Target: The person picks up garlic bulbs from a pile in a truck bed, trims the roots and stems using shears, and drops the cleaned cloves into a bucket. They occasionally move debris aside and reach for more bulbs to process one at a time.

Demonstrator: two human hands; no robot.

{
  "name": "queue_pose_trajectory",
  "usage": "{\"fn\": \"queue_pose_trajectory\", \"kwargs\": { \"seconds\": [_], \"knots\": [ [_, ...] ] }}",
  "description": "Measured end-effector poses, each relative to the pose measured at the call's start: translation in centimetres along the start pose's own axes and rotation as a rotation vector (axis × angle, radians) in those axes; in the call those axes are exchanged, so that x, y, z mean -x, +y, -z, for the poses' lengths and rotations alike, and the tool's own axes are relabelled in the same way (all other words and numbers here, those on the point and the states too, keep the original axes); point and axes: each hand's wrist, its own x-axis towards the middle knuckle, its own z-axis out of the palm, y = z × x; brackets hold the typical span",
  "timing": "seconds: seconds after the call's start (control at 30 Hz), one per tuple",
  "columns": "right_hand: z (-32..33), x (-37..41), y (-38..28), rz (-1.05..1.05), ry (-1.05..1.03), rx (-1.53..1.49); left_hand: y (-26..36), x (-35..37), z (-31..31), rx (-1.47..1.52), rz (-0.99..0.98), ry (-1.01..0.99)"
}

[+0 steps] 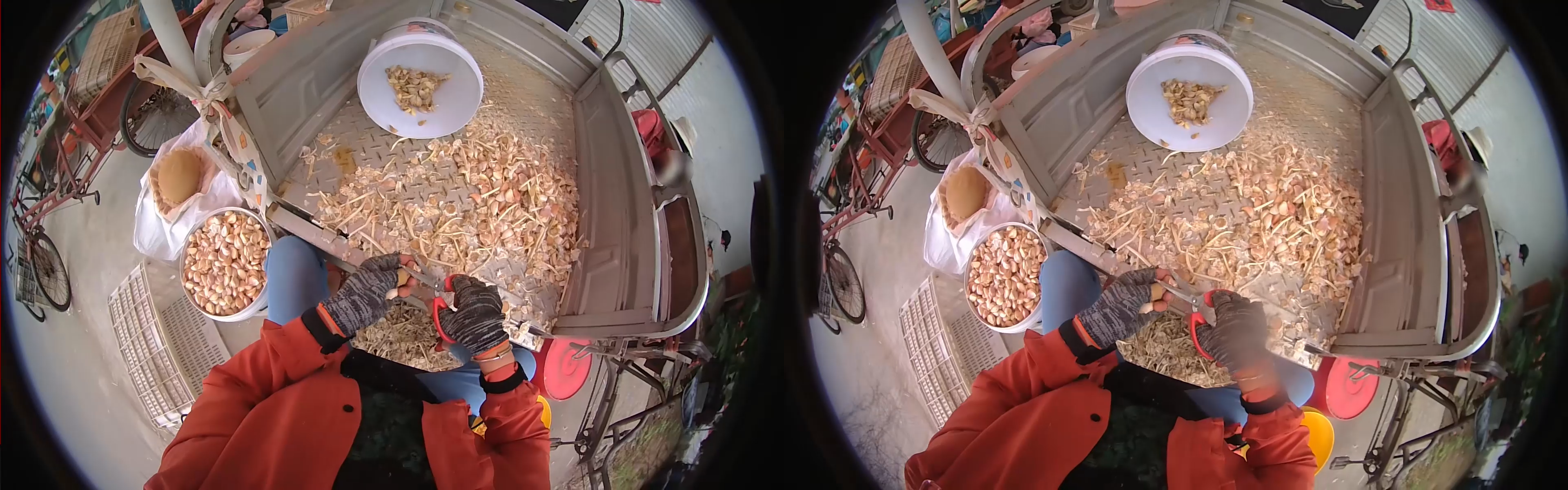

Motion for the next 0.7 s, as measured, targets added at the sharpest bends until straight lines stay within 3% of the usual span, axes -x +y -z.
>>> {"fn": "queue_pose_trajectory", "kwargs": {
  "seconds": [0.07, 0.17, 0.27, 0.4, 0.43, 0.47, 0.53, 0.6, 0.63, 0.7],
  "knots": [
    [0.0, 0.2, 0.1, -0.041, -0.078, -0.068, -1.1, -0.6, 1.1, 0.046, -0.062, -0.065],
    [-0.7, 0.3, 0.2, -0.017, 0.029, -0.087, -1.3, -0.8, 0.4, -0.11, -0.152, -0.012],
    [-0.8, 0.0, -0.6, -0.112, -0.025, -0.123, -0.5, -1.0, -0.4, -0.167, -0.136, 0.02],
    [-2.0, -1.8, 1.2, -0.326, -0.366, -0.601, -0.8, -2.1, 1.2, 0.012, -0.154, -0.058],
    [-1.7, -3.0, 1.3, -0.284, -0.268, -0.607, -0.4, -2.6, 1.9, 0.047, -0.14, -0.068],
    [-3.9, -4.2, 3.1, -0.588, -0.135, -0.712, 0.1, -2.9, 2.7, 0.081, -0.128, -0.079],
    [-3.4, -8.5, 4.2, -0.361, 0.08, -0.755, 1.4, -3.0, 3.9, 0.096, -0.101, 0.03],
    [-4.0, -12.4, 4.6, -0.134, 0.04, -0.504, 2.6, -3.4, 4.4, 0.068, -0.117, 0.045],
    [-5.2, -13.9, 5.0, -0.088, 0.067, -0.318, 3.7, -4.0, 3.4, -0.083, -0.2, 0.134],
    [-5.7, -15.7, 5.4, -0.122, 0.014, -0.271, 4.9, -6.8, 5.6, -0.148, -0.235, 0.121]
  ]
}}
